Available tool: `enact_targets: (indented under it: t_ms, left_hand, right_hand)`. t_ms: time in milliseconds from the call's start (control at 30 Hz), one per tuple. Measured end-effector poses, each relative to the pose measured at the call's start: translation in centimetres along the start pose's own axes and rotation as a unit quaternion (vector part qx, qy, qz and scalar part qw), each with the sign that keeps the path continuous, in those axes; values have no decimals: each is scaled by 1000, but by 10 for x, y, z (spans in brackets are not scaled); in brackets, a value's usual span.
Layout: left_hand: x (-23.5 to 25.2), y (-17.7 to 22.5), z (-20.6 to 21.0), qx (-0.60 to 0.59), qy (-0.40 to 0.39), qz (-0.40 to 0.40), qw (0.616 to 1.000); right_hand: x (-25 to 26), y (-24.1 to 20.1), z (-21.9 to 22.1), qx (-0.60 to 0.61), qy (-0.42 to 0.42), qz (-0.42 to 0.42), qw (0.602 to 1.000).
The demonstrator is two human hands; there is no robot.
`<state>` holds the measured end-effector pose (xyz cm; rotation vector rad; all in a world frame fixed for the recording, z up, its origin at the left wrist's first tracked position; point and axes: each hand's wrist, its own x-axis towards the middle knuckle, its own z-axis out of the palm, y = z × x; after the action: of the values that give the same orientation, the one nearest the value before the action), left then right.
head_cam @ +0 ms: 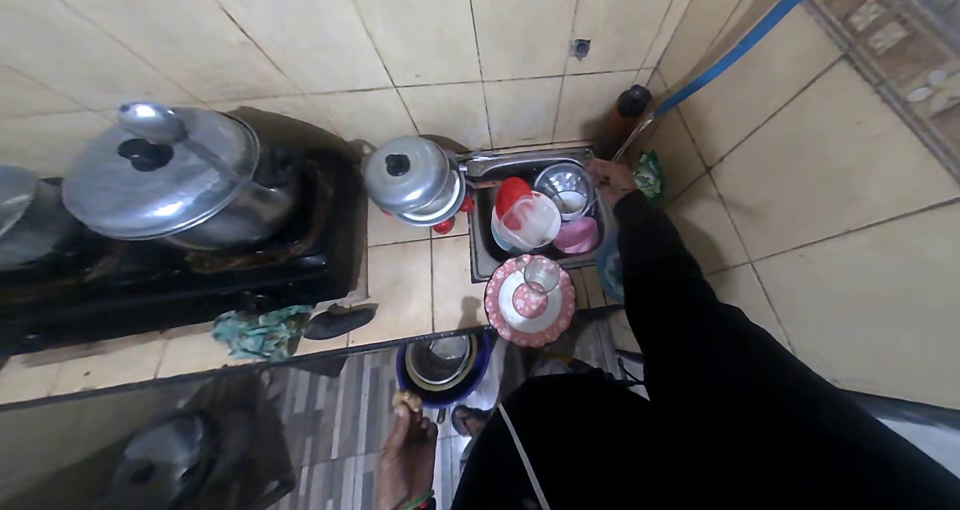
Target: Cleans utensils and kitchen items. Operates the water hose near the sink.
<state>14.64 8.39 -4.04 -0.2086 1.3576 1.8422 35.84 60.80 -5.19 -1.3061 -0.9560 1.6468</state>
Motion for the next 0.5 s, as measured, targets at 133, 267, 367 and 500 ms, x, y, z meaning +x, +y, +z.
enact_targets:
  t_ms: [133,267,367,500]
  left_hand:
    - [-3,0,7,2,7,-2,1000]
    - [-3,-2,9,-3,20,-7,1000]
    - [-5,-4,8,1,16,-3,1000]
    - [-7,-4,11,5,23,-1,1000]
  right_hand:
    - [-8,-4,3,-42,42,-7,998]
    - [-5,-4,5,-18,63,1,998]
    - [0,-1,-3,49,-5,16,999]
    - [6,3,-4,10,-4,11,1000]
